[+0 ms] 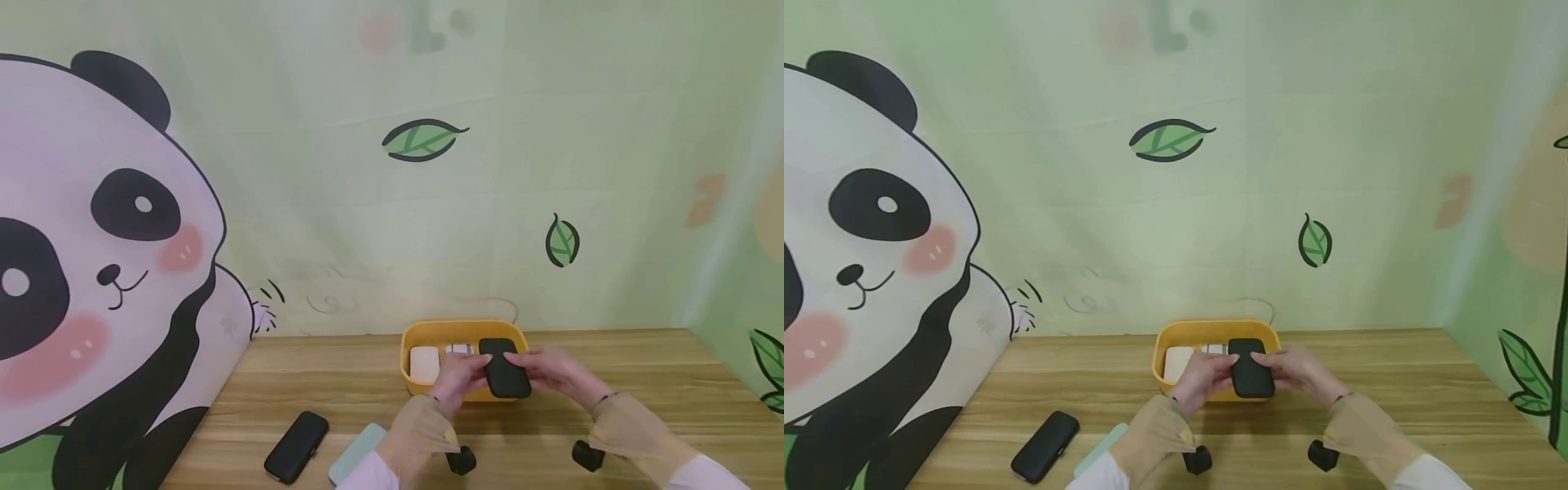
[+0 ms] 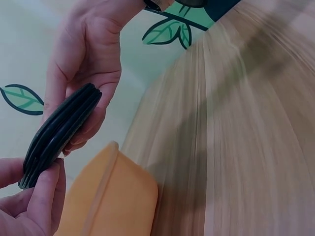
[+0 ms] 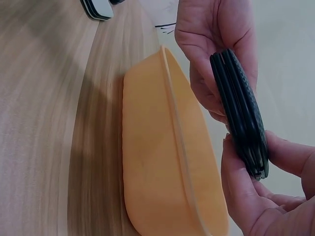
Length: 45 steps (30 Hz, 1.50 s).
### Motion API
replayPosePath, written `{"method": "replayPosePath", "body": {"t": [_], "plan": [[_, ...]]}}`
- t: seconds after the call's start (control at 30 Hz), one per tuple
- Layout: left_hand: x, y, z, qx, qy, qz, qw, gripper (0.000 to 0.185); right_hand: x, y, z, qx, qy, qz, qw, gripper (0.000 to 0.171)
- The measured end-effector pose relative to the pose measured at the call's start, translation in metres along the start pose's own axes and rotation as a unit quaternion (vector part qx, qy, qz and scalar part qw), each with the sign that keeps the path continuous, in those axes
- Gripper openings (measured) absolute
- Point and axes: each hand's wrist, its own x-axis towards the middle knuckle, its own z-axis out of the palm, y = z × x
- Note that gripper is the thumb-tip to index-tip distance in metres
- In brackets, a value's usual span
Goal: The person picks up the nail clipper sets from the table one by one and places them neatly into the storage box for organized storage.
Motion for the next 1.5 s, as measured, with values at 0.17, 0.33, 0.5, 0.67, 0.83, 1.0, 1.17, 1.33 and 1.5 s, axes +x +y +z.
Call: {"method": "replayPosePath", "body": {"t": [0.17, 0.33, 0.5, 0.67, 0.83, 1.0, 1.17, 1.33, 1.5], "plan": [[0.005, 0.0, -0.002, 0.013, -0.005, 0.009, 0.9999, 0.022, 0.004, -0.001, 0.002, -0.001, 0.003, 0.004, 1.0, 0.043], [0.007, 0.002, -0.003, 0.014, 0.004, 0.007, 0.9999, 0.021, 0.009, -0.002, 0.002, -0.002, 0.011, 0.007, 1.0, 0.041], [0.009, 0.005, -0.003, 0.005, 0.009, 0.017, 0.9998, 0.023, 0.015, -0.005, 0.002, 0.014, 0.021, 0.005, 1.0, 0.043], [0.013, 0.008, -0.004, 0.02, 0.016, 0.021, 0.9995, 0.025, 0.018, -0.008, 0.003, 0.012, 0.029, 0.002, 1.0, 0.041], [0.017, 0.01, -0.005, 0.034, 0.015, 0.02, 0.9991, 0.025, 0.02, -0.01, 0.002, 0.008, 0.026, 0.004, 1.0, 0.042], [0.021, 0.013, -0.007, 0.049, 0.021, 0.018, 0.9984, 0.027, 0.024, -0.013, 0.002, 0.005, 0.021, 0.001, 1.0, 0.044], [0.022, 0.016, -0.008, 0.048, 0.028, 0.01, 0.9984, 0.027, 0.027, -0.015, 0.002, 0.0, 0.032, 0.005, 0.999, 0.048], [0.021, 0.018, -0.009, 0.035, 0.022, 0.01, 0.9991, 0.025, 0.026, -0.017, 0.001, 0.009, 0.032, 0.006, 0.999, 0.046], [0.023, 0.02, -0.011, 0.022, 0.01, 0.013, 0.9996, 0.023, 0.026, -0.019, 0.0, 0.018, 0.037, 0.006, 0.999, 0.043]]}}
